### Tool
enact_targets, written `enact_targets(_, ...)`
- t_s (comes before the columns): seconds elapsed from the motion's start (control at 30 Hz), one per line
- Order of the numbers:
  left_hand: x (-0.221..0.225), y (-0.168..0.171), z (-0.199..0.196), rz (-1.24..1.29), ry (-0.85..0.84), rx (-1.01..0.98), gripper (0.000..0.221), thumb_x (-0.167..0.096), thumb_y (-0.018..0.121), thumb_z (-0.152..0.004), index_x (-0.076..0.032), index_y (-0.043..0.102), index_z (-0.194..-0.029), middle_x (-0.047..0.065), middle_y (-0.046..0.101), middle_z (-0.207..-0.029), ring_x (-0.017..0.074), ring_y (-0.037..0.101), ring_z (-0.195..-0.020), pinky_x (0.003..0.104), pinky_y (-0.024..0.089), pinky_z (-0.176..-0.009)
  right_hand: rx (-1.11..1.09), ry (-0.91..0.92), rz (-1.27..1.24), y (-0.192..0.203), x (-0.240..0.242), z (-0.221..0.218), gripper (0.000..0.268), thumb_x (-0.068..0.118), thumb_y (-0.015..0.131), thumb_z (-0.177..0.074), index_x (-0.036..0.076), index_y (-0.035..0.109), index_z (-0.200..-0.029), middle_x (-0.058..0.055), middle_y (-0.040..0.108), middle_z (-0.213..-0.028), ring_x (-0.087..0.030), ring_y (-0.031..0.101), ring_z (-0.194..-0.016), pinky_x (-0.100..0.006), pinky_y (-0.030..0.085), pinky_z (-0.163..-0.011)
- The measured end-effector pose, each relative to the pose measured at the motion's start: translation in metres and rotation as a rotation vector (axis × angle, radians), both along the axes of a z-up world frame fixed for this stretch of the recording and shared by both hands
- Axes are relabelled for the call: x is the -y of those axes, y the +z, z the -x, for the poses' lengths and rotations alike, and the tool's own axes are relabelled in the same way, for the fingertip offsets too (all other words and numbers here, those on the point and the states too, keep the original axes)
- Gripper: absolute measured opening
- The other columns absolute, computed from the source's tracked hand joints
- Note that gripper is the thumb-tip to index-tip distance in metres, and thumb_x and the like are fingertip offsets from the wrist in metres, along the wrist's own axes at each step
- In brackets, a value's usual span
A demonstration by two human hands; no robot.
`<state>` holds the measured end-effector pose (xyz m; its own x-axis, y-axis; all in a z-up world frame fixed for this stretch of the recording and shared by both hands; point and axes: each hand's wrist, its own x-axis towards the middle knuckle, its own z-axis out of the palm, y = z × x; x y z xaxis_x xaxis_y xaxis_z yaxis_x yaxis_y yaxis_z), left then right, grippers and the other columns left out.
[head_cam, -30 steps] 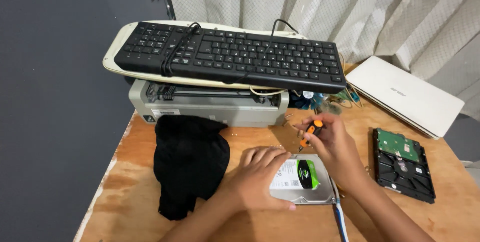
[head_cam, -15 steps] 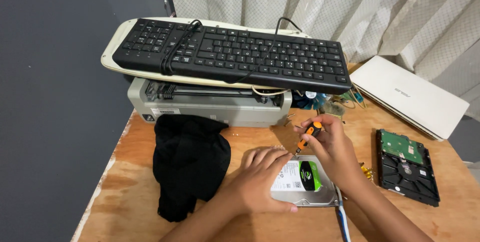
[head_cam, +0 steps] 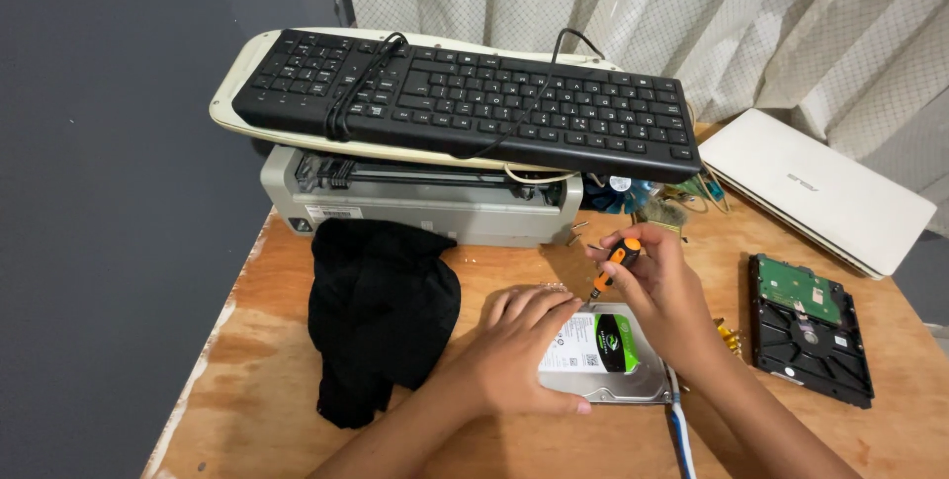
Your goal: Disassembling a hard drive by removing screws with a screwdriver
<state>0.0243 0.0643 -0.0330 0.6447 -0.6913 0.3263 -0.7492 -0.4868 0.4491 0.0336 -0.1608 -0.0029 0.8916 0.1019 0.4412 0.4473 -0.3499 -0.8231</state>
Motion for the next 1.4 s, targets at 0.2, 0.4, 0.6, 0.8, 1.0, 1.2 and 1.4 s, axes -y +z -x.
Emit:
enact_targets(0.2, 0.0, 0.002, -0.001, -0.06, -0.006, -0.062, 0.115, -0.078, 0.061, -0.065, -0.006, 0.039, -0.152, 0.01, 0.037, -0.158, 0.0321, 0.026, -0.148, 0.054, 0.012, -0.118, 0.0, 0.024, 0.013, 0.005, 0.0, 0.001, 0.03, 0.007, 0.055, -0.101, 0.006, 0.039, -0.126, -0.015, 0.062, -0.126, -0.027, 0.075, -0.119, -0.033, 0.06, -0.097)
enact_targets(0.4, 0.0, 0.012, -0.001, -0.041, -0.017, -0.08, 0.115, -0.08, 0.055, -0.067, -0.004, 0.039, -0.152, 0.012, 0.037, -0.158, 0.032, 0.023, -0.15, 0.053, 0.007, -0.119, 0.035, -0.04, 0.169, 0.025, -0.007, 0.008, 0.034, 0.013, 0.066, -0.095, 0.007, 0.051, -0.124, -0.015, 0.067, -0.137, -0.022, 0.068, -0.127, -0.032, 0.061, -0.093)
enact_targets(0.6, 0.017, 0.025, -0.014, 0.236, 0.052, -0.279, 0.065, -0.05, 0.045, -0.1, -0.013, 0.039, -0.154, 0.011, 0.041, -0.161, 0.0305, 0.027, -0.153, 0.053, 0.014, -0.119, 0.257, -0.234, 0.47, 0.033, 0.003, 0.002, 0.031, 0.03, 0.071, -0.094, 0.011, 0.071, -0.119, -0.006, 0.062, -0.111, -0.022, 0.061, -0.108, -0.034, 0.047, -0.091)
enact_targets(0.8, 0.051, 0.039, -0.02, 0.833, 0.075, -0.629, 0.041, -0.017, 0.044, -0.108, 0.0, 0.054, -0.144, 0.026, 0.058, -0.141, 0.039, 0.051, -0.14, 0.05, 0.039, -0.118, 0.158, -0.222, 0.519, 0.057, 0.012, -0.007, 0.032, 0.022, 0.086, -0.079, 0.017, 0.078, -0.109, -0.007, 0.073, -0.094, -0.03, 0.069, -0.093, -0.04, 0.055, -0.079)
enact_targets(1.0, 0.069, 0.0, -0.035, 0.986, 0.051, -0.642, 0.04, -0.013, 0.056, -0.103, -0.004, 0.058, -0.142, 0.025, 0.061, -0.139, 0.0358, 0.053, -0.138, 0.046, 0.042, -0.117, -0.003, -0.106, 0.386, 0.074, 0.017, -0.006, 0.025, 0.013, 0.085, -0.079, 0.012, 0.081, -0.104, -0.009, 0.078, -0.091, -0.024, 0.066, -0.086, -0.037, 0.049, -0.078)
enact_targets(1.2, 0.069, -0.005, -0.039, 0.968, 0.029, -0.656, 0.044, -0.02, 0.066, -0.101, -0.001, 0.06, -0.14, 0.025, 0.066, -0.132, 0.0341, 0.062, -0.129, 0.044, 0.048, -0.109, -0.039, 0.122, 0.424, 0.094, 0.021, -0.002, 0.029, 0.008, 0.075, -0.086, 0.011, 0.08, -0.115, -0.014, 0.081, -0.112, -0.035, 0.073, -0.11, -0.048, 0.053, -0.096)
enact_targets(1.4, 0.067, 0.006, -0.037, 0.793, 0.12, -0.519, 0.055, -0.031, 0.081, -0.087, -0.007, 0.063, -0.133, 0.02, 0.071, -0.124, 0.0313, 0.069, -0.117, 0.042, 0.056, -0.099, -0.012, 0.023, 0.507, 0.097, 0.016, 0.0, 0.033, 0.021, 0.086, -0.08, 0.004, 0.077, -0.107, -0.018, 0.077, -0.108, -0.034, 0.071, -0.103, -0.045, 0.054, -0.088)
